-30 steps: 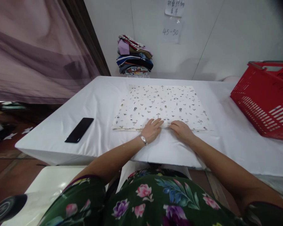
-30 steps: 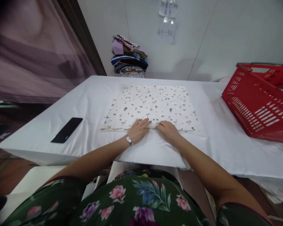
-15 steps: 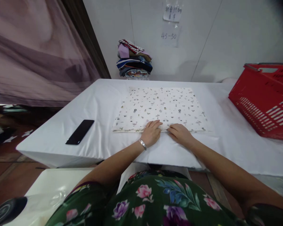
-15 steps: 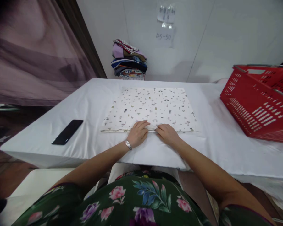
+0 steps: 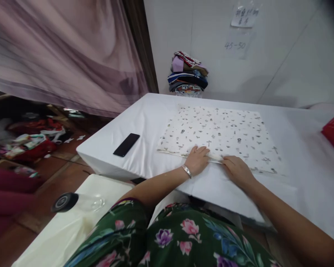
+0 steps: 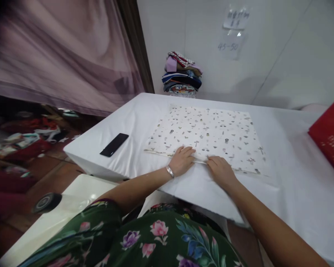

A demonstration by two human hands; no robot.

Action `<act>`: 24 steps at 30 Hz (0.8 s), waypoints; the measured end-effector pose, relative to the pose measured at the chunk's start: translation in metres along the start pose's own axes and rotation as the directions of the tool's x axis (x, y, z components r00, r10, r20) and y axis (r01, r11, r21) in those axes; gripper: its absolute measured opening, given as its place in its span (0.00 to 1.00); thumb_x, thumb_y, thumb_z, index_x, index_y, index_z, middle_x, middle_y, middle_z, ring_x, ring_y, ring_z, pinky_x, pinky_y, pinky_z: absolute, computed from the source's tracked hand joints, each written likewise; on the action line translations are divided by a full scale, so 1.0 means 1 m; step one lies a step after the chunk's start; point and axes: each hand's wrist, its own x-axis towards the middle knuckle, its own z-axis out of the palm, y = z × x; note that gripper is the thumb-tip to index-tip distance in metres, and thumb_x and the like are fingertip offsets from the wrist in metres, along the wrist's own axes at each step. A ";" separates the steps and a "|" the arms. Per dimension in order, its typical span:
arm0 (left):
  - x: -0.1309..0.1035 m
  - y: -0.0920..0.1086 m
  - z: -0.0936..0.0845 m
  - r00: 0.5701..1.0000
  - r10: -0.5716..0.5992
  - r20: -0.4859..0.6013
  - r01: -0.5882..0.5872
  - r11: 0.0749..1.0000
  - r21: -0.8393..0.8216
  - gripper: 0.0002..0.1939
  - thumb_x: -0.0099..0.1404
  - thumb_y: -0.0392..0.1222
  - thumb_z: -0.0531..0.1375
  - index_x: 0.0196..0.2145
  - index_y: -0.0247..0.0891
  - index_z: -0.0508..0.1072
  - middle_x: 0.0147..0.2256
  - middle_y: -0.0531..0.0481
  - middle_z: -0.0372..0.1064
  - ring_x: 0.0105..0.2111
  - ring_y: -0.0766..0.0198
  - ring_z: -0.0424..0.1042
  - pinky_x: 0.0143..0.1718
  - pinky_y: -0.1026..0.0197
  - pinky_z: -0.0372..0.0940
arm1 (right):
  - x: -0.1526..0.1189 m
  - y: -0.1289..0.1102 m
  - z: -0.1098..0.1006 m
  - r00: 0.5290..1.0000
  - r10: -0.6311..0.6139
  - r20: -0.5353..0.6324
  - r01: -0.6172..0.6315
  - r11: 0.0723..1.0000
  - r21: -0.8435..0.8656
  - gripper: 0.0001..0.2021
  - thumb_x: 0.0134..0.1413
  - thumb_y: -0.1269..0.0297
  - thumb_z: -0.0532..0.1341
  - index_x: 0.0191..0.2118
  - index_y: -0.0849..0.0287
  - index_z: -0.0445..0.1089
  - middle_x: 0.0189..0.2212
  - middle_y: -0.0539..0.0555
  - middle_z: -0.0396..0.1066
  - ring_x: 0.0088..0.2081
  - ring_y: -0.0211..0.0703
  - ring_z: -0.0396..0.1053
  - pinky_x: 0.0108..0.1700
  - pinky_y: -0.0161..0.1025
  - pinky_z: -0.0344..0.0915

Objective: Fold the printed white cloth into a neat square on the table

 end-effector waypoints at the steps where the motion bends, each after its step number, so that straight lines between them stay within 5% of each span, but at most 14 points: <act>1: -0.001 -0.001 0.001 1.000 -0.007 -0.010 0.007 1.000 0.031 0.11 0.65 0.38 0.51 0.33 0.38 0.73 0.53 0.47 0.63 0.57 0.56 0.55 0.56 0.45 0.51 | 0.000 0.000 0.000 1.000 0.003 -0.008 -0.003 1.000 0.005 0.11 0.59 0.69 0.51 0.36 0.61 0.70 0.39 0.61 0.70 0.41 0.49 0.65 0.42 0.44 0.62; 18: -0.061 -0.060 -0.031 0.935 -0.356 0.006 0.349 0.921 0.171 0.09 0.61 0.33 0.53 0.33 0.37 0.73 0.50 0.45 0.66 0.56 0.54 0.57 0.54 0.43 0.53 | -0.004 0.001 0.006 0.997 -0.031 -0.074 0.030 0.999 -0.014 0.11 0.60 0.66 0.50 0.36 0.61 0.70 0.37 0.60 0.71 0.40 0.47 0.67 0.44 0.44 0.64; 24: -0.071 -0.073 -0.039 0.977 -0.209 0.049 0.205 0.976 0.076 0.08 0.61 0.33 0.53 0.34 0.36 0.71 0.46 0.46 0.68 0.53 0.58 0.60 0.57 0.49 0.50 | -0.005 0.001 0.006 0.995 -0.060 -0.075 0.056 0.997 -0.050 0.12 0.60 0.66 0.51 0.35 0.62 0.70 0.37 0.60 0.71 0.40 0.47 0.67 0.44 0.43 0.64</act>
